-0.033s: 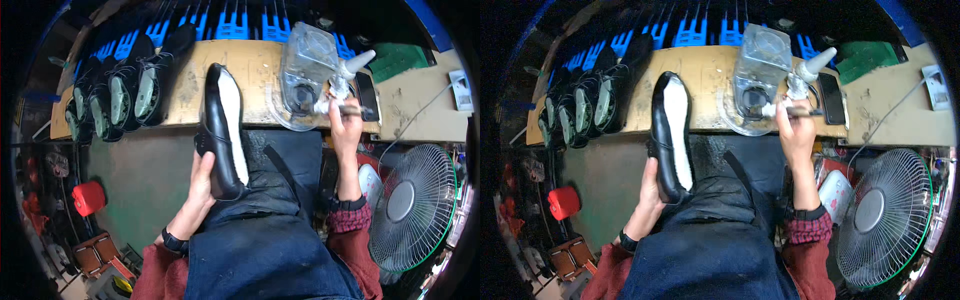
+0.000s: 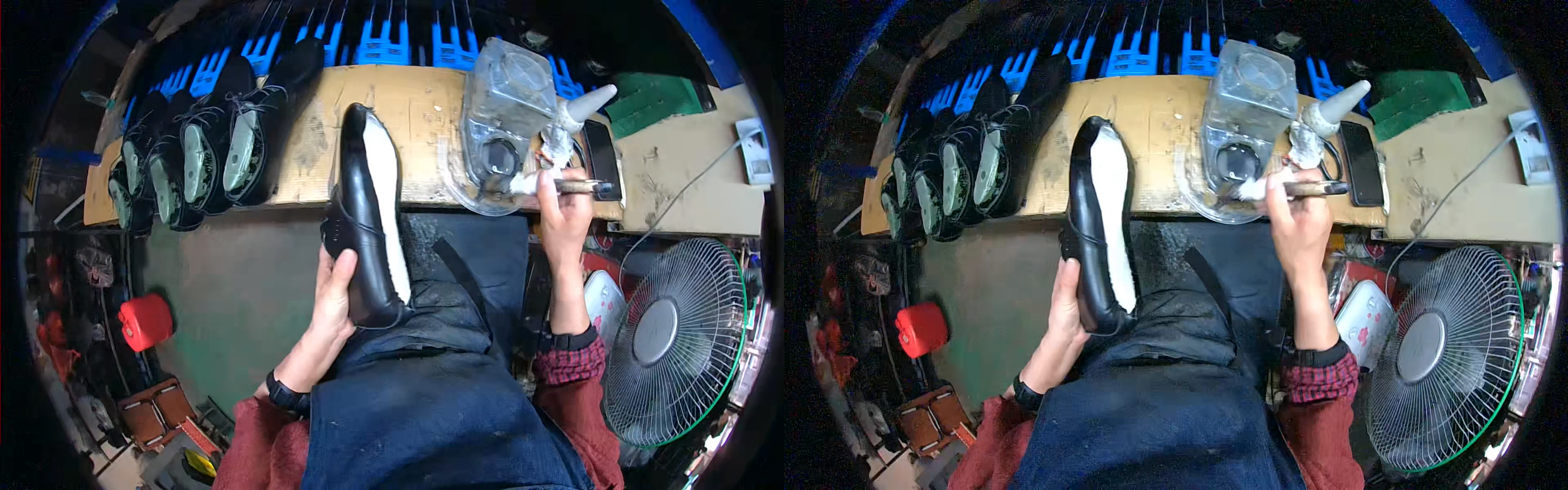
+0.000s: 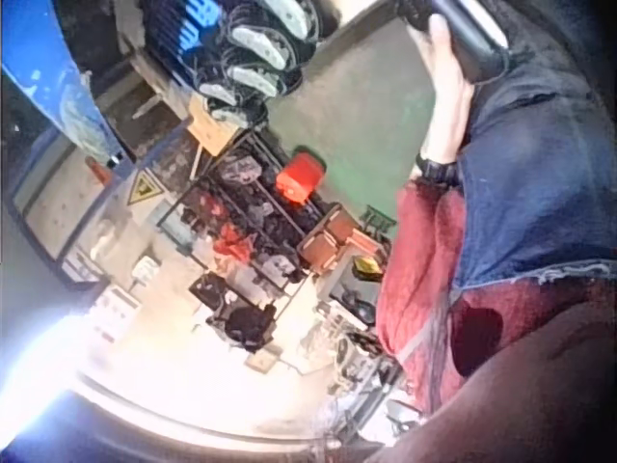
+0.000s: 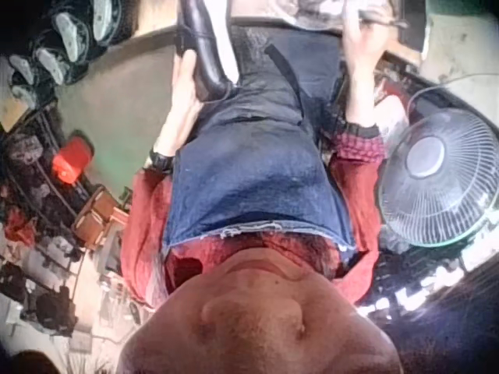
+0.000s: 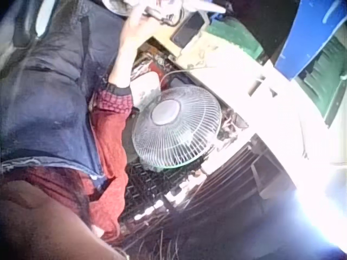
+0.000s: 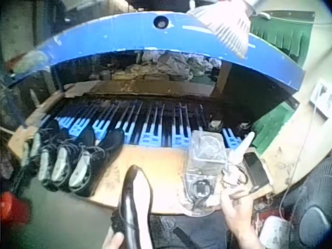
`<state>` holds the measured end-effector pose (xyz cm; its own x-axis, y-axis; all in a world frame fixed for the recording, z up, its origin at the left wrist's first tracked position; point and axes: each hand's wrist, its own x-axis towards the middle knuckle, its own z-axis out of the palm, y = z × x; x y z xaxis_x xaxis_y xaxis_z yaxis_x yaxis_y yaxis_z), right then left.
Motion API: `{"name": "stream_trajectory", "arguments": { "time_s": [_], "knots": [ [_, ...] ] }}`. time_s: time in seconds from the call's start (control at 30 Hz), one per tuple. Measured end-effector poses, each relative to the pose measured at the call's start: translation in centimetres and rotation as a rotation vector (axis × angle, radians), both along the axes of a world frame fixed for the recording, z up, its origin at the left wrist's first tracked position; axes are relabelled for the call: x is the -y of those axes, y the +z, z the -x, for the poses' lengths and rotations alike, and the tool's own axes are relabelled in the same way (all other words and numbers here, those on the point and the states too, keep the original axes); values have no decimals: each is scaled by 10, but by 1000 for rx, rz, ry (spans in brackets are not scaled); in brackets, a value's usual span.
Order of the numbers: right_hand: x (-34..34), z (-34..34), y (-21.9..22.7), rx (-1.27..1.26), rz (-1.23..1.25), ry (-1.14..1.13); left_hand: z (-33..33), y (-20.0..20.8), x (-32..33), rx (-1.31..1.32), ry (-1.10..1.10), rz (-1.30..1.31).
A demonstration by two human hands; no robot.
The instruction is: The person picks up a shoe, applies a substance to the edges and sole with a brush, and wipes it with a cloth before placing it on a rack and repeating the process with another shoe.
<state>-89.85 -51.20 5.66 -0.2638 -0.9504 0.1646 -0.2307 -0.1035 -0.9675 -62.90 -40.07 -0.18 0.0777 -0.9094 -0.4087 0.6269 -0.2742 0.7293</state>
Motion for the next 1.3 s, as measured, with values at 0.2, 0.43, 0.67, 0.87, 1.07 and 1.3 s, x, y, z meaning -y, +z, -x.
{"name": "stream_trajectory", "arguments": {
  "time_s": [0.2, 0.43, 0.67, 0.87, 1.07, 1.3],
  "knots": [
    [1, -80, 14, 239, -100, 527, 7, 11, 2, -8, 1, -13],
    [93, -130, 27, -16, 22, 415, 3, 16, 5, -34, -18, -39],
    [6, -107, 29, -30, -78, 426, 5, 14, 4, -29, 5, -61],
    [-31, -94, 28, -42, -20, 459, 7, 5, 5, -91, -5, -83],
    [-54, -81, 43, -332, 376, 542, 10, 9, 8, -232, -26, -45],
    [-54, -71, 68, -153, 302, 555, 18, 36, 14, -249, -55, -11]
  ]
}}
